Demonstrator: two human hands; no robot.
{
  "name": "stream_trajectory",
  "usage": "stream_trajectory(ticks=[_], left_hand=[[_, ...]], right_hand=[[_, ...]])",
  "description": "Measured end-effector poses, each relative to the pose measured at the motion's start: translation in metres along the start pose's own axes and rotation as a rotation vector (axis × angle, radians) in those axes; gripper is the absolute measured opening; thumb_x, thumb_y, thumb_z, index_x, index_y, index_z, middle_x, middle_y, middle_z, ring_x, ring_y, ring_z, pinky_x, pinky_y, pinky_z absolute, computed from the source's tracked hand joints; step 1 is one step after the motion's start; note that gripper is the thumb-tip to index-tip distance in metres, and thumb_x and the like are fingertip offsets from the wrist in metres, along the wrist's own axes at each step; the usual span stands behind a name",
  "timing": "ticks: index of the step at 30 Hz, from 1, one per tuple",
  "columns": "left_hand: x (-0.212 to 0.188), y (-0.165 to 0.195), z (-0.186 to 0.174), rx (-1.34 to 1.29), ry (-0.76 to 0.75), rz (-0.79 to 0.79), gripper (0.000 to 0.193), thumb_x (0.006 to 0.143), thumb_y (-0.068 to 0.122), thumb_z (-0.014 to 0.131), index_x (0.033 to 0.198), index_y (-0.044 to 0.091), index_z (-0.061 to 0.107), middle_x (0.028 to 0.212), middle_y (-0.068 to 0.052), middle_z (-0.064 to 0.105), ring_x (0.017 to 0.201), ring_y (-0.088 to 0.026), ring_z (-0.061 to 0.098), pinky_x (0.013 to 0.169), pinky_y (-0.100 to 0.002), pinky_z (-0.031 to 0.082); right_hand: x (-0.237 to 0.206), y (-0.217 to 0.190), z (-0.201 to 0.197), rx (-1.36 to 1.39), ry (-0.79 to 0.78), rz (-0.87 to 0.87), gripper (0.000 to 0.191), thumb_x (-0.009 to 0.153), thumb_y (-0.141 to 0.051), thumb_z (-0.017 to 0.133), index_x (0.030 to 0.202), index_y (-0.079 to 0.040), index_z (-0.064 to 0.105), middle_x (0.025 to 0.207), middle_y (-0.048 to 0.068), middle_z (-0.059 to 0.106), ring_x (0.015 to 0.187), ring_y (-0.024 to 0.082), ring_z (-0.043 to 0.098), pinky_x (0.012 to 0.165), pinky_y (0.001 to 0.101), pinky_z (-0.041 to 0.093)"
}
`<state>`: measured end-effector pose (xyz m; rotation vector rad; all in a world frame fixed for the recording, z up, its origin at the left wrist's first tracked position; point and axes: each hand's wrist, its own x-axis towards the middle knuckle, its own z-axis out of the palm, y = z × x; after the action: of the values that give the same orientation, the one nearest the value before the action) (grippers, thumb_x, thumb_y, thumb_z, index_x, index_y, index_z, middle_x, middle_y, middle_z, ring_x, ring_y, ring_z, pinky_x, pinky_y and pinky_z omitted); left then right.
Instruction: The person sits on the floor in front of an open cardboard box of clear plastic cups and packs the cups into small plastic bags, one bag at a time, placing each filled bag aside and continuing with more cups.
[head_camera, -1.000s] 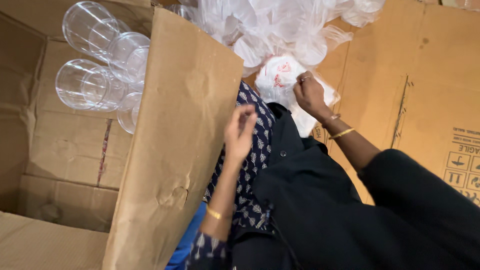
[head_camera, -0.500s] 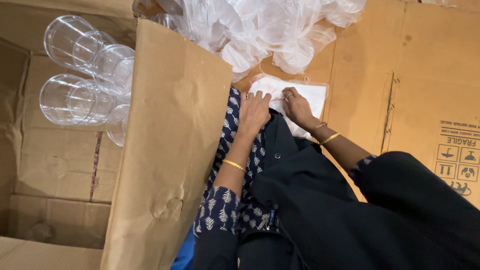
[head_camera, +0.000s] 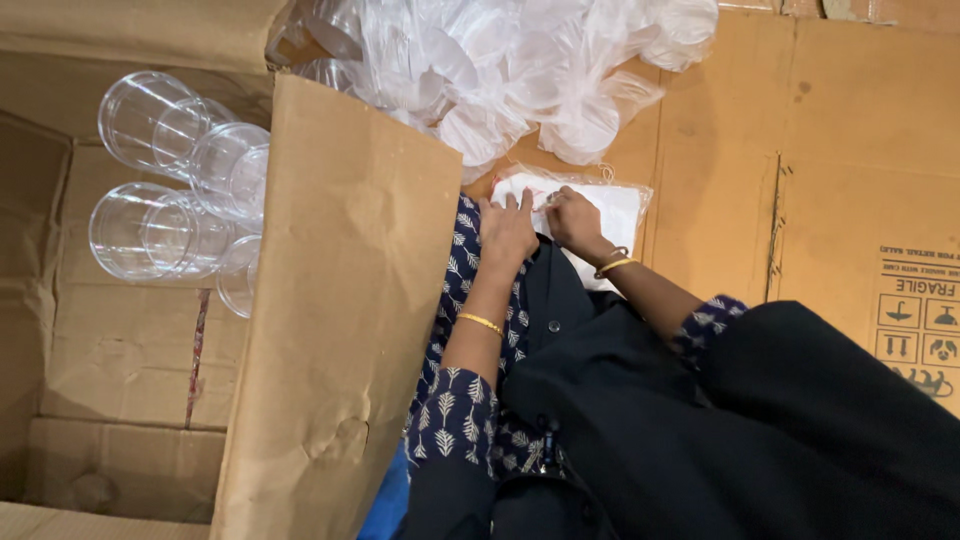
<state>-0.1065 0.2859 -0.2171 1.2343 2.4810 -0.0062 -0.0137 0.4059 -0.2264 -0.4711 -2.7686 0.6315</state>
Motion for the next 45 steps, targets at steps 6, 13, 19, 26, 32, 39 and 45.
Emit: stream_trajectory(ticks=[6, 13, 19, 26, 32, 39, 45], left_hand=[[0.006, 0.000, 0.004, -0.029, 0.018, -0.018, 0.062, 0.089, 0.023, 0.058, 0.150, 0.015, 0.046, 0.106, -0.011, 0.075, 0.101, -0.029, 0.071, 0.109, -0.055, 0.030], [0.008, 0.002, 0.015, -0.054, 0.107, 0.023, 0.026, 0.099, 0.018, 0.052, 0.104, 0.019, 0.077, 0.095, -0.006, 0.077, 0.090, -0.024, 0.074, 0.102, -0.055, 0.035], [0.008, 0.005, 0.019, 0.130, 0.090, 0.026, 0.028, 0.096, 0.018, 0.054, 0.091, 0.021, 0.081, 0.088, -0.005, 0.078, 0.087, -0.022, 0.074, 0.094, -0.051, 0.038], [0.005, 0.008, 0.007, 0.128, 0.078, 0.023, 0.027, 0.096, 0.020, 0.055, 0.092, 0.022, 0.081, 0.090, -0.004, 0.078, 0.094, -0.024, 0.073, 0.096, -0.050, 0.037], [-0.003, 0.002, -0.009, -0.117, 0.229, 0.082, 0.028, 0.087, 0.022, 0.059, 0.109, 0.018, 0.076, 0.104, -0.007, 0.075, 0.110, -0.030, 0.064, 0.098, -0.055, 0.036], [0.007, 0.009, -0.007, -0.886, 0.605, 0.333, 0.034, 0.090, 0.022, 0.067, 0.120, 0.005, 0.066, 0.110, -0.016, 0.070, 0.102, -0.037, 0.062, 0.088, -0.049, 0.048], [0.016, 0.014, 0.001, -1.028, 0.378, 0.201, 0.024, 0.086, 0.022, 0.077, 0.090, 0.001, 0.065, 0.081, -0.013, 0.068, 0.078, -0.028, 0.064, 0.073, -0.038, 0.050]], right_hand=[[-0.019, 0.018, -0.004, 0.351, 0.051, 0.070, 0.019, 0.095, -0.013, 0.062, 0.111, -0.003, 0.064, 0.102, 0.014, 0.062, 0.093, 0.031, 0.058, 0.077, 0.0408, 0.052], [-0.024, 0.056, -0.028, 1.877, 0.008, 0.959, 0.010, 0.094, -0.016, 0.070, 0.101, -0.014, 0.063, 0.092, 0.002, 0.062, 0.084, 0.016, 0.056, 0.077, 0.0338, 0.051], [-0.035, 0.063, -0.040, 1.418, -0.161, 0.660, 0.017, 0.097, -0.018, 0.066, 0.111, -0.013, 0.058, 0.104, -0.006, 0.063, 0.092, 0.012, 0.058, 0.079, 0.0312, 0.050], [-0.025, 0.059, -0.034, 1.215, -0.123, 0.599, 0.032, 0.104, -0.017, 0.069, 0.133, -0.019, 0.057, 0.133, -0.005, 0.061, 0.122, 0.013, 0.059, 0.102, 0.0347, 0.047], [-0.032, 0.059, -0.044, 1.759, 0.048, 0.649, 0.032, 0.101, -0.009, 0.066, 0.127, -0.025, 0.056, 0.123, -0.006, 0.064, 0.120, 0.014, 0.061, 0.102, 0.0439, 0.046], [-0.037, 0.056, -0.027, 1.514, 0.077, 0.315, 0.042, 0.099, 0.007, 0.064, 0.133, -0.015, 0.053, 0.129, 0.005, 0.065, 0.120, 0.020, 0.063, 0.105, 0.0404, 0.053], [-0.041, 0.040, -0.035, 0.612, 0.309, -0.062, 0.043, 0.101, 0.011, 0.068, 0.137, -0.008, 0.053, 0.122, 0.015, 0.060, 0.107, 0.026, 0.065, 0.087, 0.0335, 0.059]])
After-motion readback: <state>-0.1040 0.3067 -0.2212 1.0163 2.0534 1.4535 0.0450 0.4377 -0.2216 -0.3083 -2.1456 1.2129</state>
